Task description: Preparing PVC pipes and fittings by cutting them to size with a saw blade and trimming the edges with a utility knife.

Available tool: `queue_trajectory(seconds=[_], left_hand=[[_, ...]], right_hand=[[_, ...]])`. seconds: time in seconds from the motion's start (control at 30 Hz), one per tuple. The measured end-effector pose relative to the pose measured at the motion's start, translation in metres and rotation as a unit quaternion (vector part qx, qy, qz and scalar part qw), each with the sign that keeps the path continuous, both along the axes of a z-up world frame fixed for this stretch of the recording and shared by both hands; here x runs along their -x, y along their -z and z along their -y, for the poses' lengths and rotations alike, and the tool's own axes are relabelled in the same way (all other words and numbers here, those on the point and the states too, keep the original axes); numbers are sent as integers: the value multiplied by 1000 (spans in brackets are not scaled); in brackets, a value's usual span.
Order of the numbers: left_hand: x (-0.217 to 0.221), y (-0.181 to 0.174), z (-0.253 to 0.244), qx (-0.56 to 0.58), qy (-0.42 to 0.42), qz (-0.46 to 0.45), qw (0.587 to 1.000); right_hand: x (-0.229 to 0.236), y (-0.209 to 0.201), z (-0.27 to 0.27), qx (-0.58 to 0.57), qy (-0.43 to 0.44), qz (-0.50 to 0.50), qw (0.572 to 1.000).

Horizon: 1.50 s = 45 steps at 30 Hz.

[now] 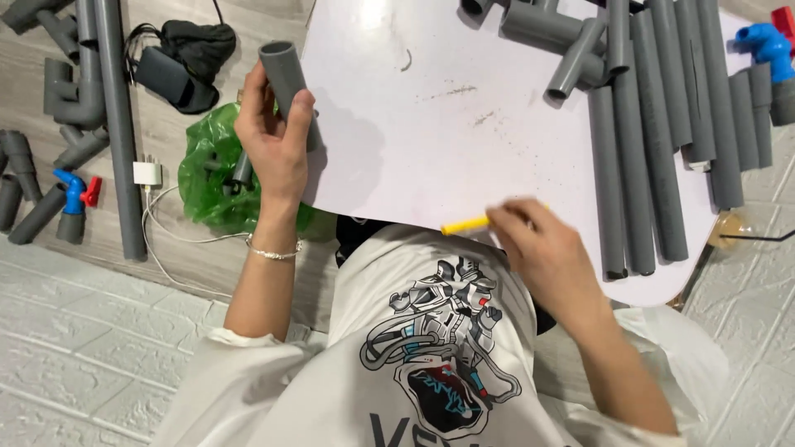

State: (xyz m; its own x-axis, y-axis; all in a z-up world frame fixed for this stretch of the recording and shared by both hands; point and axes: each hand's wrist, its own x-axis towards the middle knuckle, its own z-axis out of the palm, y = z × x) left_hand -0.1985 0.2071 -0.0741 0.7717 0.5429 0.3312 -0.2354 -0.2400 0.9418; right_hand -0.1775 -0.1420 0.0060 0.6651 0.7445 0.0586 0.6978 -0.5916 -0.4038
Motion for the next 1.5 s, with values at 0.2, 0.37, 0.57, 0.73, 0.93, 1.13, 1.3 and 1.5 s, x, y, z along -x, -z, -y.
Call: queue_trajectory(seconds=[0.2, 0.37, 0.57, 0.73, 0.93, 1.13, 1.3, 1.5], left_hand=[[1, -3, 2, -5, 0, -15, 1000], [1, -4, 3, -25, 0, -25, 999], [0, 0, 2, -13, -13, -28, 999], [2, -2, 1, 4, -13, -32, 999], [1, -2, 1, 8, -19, -30, 999], [2, -4, 2, -3, -16, -36, 999], [2, -4, 3, -1, -14, -35, 999], [-1, 2, 1, 27, -22, -23, 999]], right_hand=[[32, 31, 6, 39, 29, -32, 998], [-4, 24, -55, 89, -29, -43, 995], [-111, 45, -127, -17, -11, 48, 999], [-102, 5, -62, -108, 4, 34, 994], [-40, -7, 47, -16, 18, -11, 1000], [-16, 12, 80, 44, 78, -32, 995], [-48, 25, 37, 62, 59, -27, 996], [-117, 26, -85, 34, -87, -37, 995]])
